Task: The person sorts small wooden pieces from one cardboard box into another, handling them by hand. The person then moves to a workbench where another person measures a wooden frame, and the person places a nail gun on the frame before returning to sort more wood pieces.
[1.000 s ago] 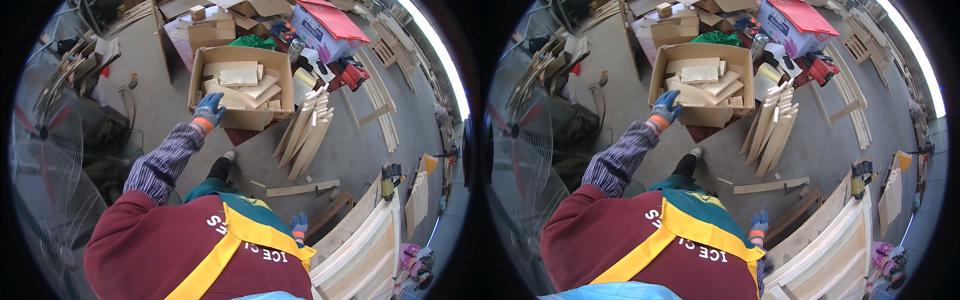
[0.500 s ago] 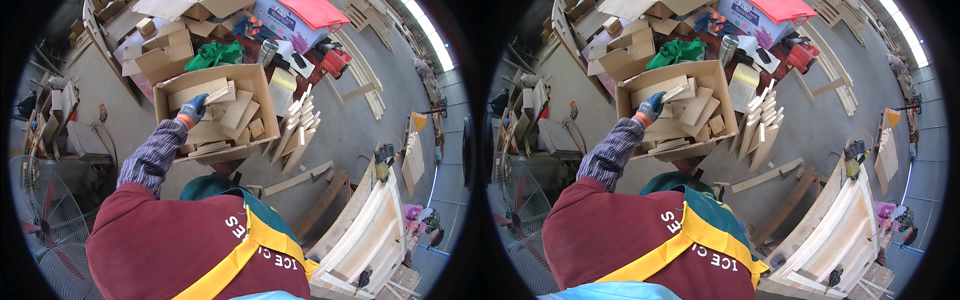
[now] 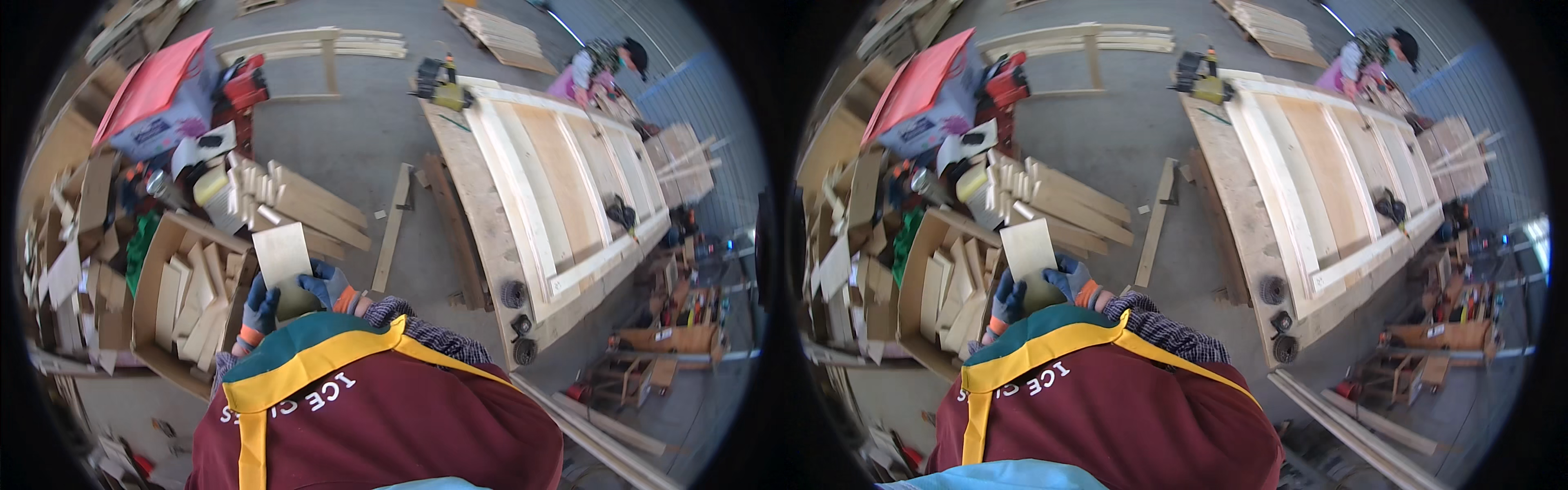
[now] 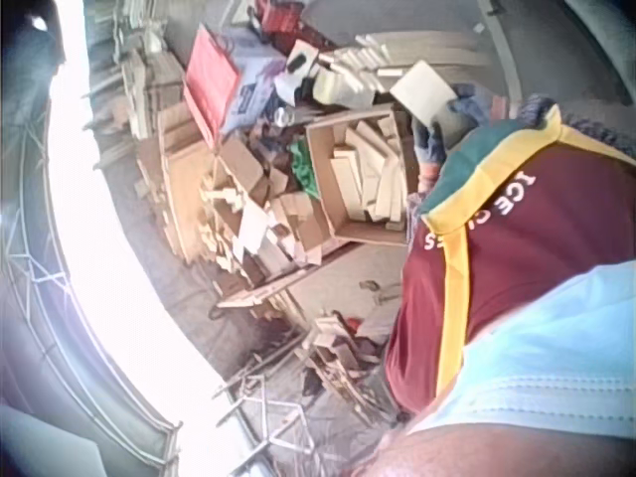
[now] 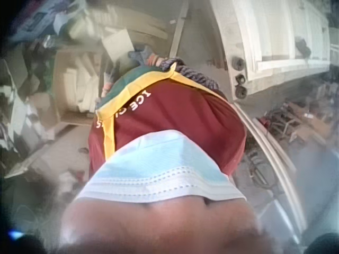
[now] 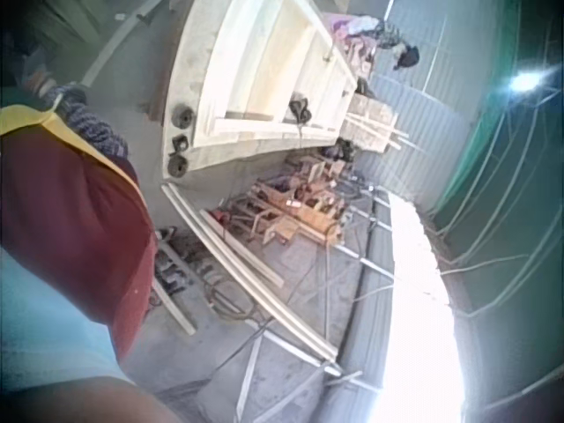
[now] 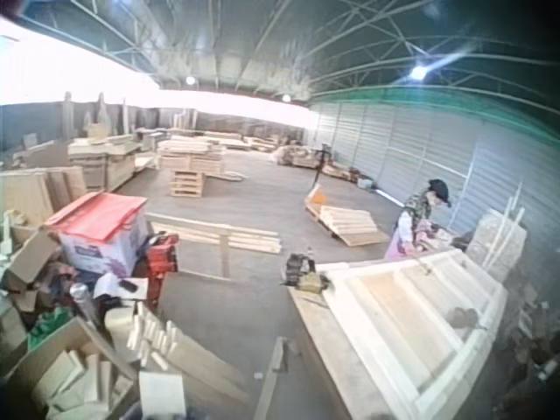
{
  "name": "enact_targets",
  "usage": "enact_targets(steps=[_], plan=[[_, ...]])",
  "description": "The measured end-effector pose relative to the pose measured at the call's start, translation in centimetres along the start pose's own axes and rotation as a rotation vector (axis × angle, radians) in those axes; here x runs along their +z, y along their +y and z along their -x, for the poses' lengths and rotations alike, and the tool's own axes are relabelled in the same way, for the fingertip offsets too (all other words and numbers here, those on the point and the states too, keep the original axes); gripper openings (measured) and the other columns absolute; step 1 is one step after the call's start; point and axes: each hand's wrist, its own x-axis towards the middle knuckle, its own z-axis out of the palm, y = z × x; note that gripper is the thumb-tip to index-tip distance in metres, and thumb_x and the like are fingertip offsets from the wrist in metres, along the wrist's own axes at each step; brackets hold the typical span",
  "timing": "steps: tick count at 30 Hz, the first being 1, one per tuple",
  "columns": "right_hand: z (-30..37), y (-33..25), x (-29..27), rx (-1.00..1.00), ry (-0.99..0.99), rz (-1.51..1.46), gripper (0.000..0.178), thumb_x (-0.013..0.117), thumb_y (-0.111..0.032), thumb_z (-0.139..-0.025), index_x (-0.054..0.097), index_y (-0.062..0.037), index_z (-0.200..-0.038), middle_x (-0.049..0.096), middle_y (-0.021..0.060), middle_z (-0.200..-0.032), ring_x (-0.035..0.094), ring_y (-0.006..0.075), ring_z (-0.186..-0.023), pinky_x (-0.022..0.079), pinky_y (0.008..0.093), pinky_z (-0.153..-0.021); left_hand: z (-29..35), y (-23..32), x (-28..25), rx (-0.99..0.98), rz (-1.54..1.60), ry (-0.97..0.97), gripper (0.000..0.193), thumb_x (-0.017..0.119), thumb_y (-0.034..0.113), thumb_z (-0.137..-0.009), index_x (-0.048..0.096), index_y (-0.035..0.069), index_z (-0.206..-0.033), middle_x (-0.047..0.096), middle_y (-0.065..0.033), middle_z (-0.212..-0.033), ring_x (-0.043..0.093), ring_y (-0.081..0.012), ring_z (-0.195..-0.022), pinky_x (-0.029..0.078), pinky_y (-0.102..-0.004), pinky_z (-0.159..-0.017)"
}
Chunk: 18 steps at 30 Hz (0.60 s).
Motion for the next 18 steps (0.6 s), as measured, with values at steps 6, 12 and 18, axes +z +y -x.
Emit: enact_targets(steps=[6, 12, 18], plan=[[5.2, 0.8, -14.9, 0.252, 0.623, 0.295, 0.04, 0.073, -0.036, -0.082, 0.068, -0.0017, -0.101, 0.071, 0.0112, -0.097, 0.065, 0.0227, -0.083, 0.05, 0.0353, -0.075, -0.1, -2.6, -1.2, -0.222, -0.145, 0.11, 0.048, 0.062, 0.02, -0.094, 0.047, 0.005, -0.137, 0.057, -0.0046, -0.127, 0.054, -0.0163, -0.113, 0.044, -0.0292, -0.097], [7.9, -7.8, -39.0, -0.195, 1.118, -0.58, 0.042, 0.057, -0.038, -0.094, 0.058, -0.0049, -0.12, 0.064, 0.0101, -0.108, 0.063, 0.0249, -0.09, 0.052, 0.0359, -0.08, 2.7, -6.8, -3.6, -0.223, -0.15, 0.298, 0.039, 0.062, 0.02, -0.094, 0.056, 0.004, -0.129, 0.061, -0.0056, -0.123, 0.055, -0.0156, -0.111, 0.043, -0.0286, -0.097], [5.9, -7.2, -38.7, 0.082, 1.026, -0.398, 0.048, 0.06, -0.037, -0.092, 0.051, -0.0128, -0.132, 0.059, 0.0109, -0.122, 0.06, 0.0266, -0.094, 0.052, 0.0387, -0.082, 4.8, -6.7, -4.3, -0.29, -0.499, 0.414, 0.047, 0.063, 0.024, -0.093, 0.052, 0.0, -0.132, 0.059, -0.0117, -0.129, 0.055, -0.0208, -0.119, 0.041, -0.0323, -0.103]])
